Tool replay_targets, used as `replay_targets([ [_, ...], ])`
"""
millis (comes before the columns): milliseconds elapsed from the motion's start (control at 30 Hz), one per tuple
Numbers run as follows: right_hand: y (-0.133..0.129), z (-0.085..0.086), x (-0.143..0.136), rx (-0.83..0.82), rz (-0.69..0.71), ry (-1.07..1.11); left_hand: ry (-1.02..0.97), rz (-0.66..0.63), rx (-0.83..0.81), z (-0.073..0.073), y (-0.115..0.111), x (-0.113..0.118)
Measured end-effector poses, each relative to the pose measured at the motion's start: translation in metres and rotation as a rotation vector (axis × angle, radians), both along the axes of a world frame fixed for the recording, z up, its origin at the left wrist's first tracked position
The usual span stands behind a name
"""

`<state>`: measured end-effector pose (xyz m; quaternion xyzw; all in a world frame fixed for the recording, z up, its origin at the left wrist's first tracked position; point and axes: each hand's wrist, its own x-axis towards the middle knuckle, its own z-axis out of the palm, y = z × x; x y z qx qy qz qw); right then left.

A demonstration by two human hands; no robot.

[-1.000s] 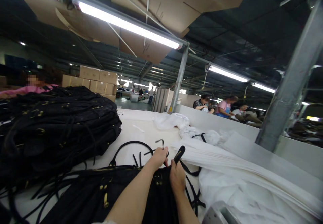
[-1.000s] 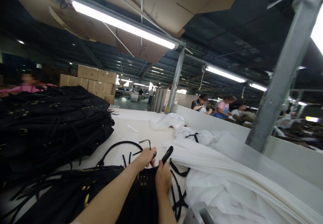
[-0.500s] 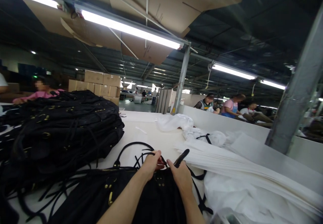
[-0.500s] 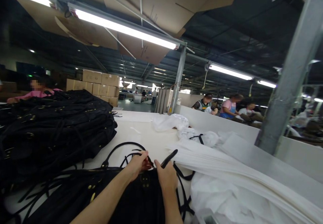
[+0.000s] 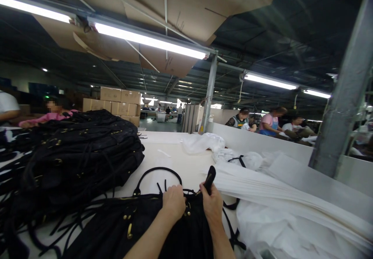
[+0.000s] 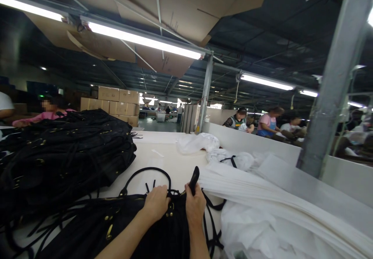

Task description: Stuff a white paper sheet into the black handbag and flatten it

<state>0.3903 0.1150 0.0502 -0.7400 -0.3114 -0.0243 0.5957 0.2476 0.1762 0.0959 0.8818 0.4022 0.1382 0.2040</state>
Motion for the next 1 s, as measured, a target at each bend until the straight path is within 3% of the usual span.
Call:
replay_targets([
  [200,0.001,-0.003,0.002,0.037,0.022,0.052,0.013,-0.084,-0.076,0.000,0.009,0.000],
  [333,0.000,-0.004,0.003,0.019,0.018,0.063,-0.113,-0.239,-0.282,0.005,0.016,0.008],
  [433,0.000,-0.004,0.005,-0.016,-0.024,0.060,-0.232,-0.310,-0.457,-0.001,0.014,0.019],
  [633,0.001,-0.002,0.012,-0.206,-0.024,0.041,-0.488,-0.214,-0.558,-0.033,0.013,0.031],
  [767,-0.001,-0.002,0.014,-0.334,-0.013,0.021,-0.553,-0.222,-0.572,-0.048,0.017,0.033],
  [900,-0.003,-0.004,0.013,-0.341,-0.027,0.037,-0.465,-0.190,-0.583,-0.050,0.020,0.037],
  [1000,-0.005,-0.003,0.012,-0.287,-0.006,0.069,-0.377,-0.060,-0.574,-0.041,0.025,0.045],
])
